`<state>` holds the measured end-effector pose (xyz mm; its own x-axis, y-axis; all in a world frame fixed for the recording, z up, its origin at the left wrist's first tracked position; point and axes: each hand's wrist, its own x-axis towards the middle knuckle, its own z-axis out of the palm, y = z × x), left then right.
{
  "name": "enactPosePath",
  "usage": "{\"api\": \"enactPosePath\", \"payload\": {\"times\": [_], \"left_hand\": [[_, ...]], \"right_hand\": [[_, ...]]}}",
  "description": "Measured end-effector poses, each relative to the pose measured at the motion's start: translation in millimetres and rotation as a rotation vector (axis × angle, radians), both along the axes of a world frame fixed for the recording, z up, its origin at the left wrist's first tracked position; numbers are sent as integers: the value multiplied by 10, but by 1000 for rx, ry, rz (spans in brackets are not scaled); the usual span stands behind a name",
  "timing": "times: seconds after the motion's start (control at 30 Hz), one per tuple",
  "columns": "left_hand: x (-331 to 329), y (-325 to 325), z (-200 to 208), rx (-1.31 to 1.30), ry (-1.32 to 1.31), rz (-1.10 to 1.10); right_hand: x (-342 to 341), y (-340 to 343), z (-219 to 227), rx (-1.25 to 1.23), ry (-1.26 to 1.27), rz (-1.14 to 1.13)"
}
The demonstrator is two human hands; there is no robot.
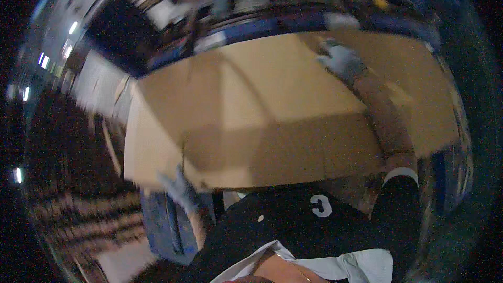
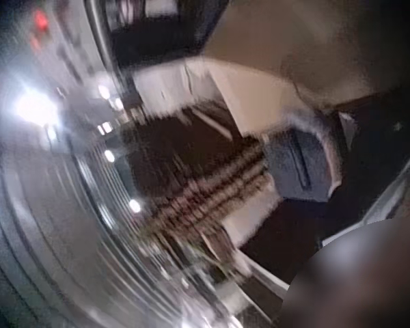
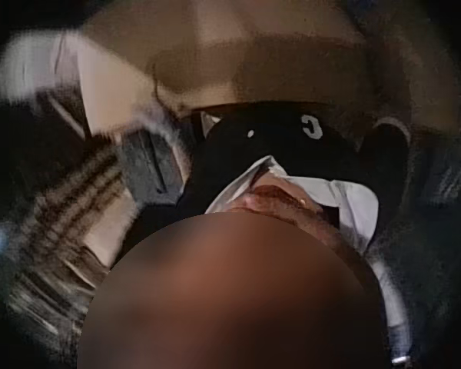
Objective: The person repeatedly picks up flat cardboard sheets from a stack and places them onto a growing pile on a workbench. The hands align each sheet before setting it down, continuing the same pick-and-place cycle throughout the clip.
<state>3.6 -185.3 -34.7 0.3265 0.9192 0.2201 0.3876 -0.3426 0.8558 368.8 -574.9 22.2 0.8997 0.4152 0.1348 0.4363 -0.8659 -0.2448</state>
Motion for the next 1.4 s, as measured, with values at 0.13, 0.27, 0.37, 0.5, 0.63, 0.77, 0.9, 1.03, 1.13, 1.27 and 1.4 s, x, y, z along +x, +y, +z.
{"api": "enactPosePath", "payload": {"times": [0.13,0.27,0.37,0.5,0.63,0.77,0.9,1.03,1.13,1.27,1.4], "left_hand": [[101,-373,125,252,179,23],[262,-419,235,236,17,114],[380,-433,272,189,-119,150],[486,-486,261,175,-143,181],[452,-522,229,169,-157,168],[377,-474,222,161,-294,128],[371,-484,284,171,-279,105],[488,-534,427,155,-479,-130],[483,-406,571,350,-566,-413],[145,120,806,-649,-1287,-864],[-459,708,1042,-341,-1123,-570]], "right_hand": [[800,552,-150,2,-44,-75],[1006,641,-269,42,-124,129],[1042,624,-141,28,-122,219],[1272,632,96,-167,43,134],[1662,523,249,126,123,135],[1708,126,699,271,96,243],[903,-436,1315,58,-129,190],[-319,-608,1737,-174,-393,185],[-1247,-493,1822,-317,-575,181],[-2336,-350,1510,-413,-724,59],[-2978,-405,706,-287,-616,311]]}}
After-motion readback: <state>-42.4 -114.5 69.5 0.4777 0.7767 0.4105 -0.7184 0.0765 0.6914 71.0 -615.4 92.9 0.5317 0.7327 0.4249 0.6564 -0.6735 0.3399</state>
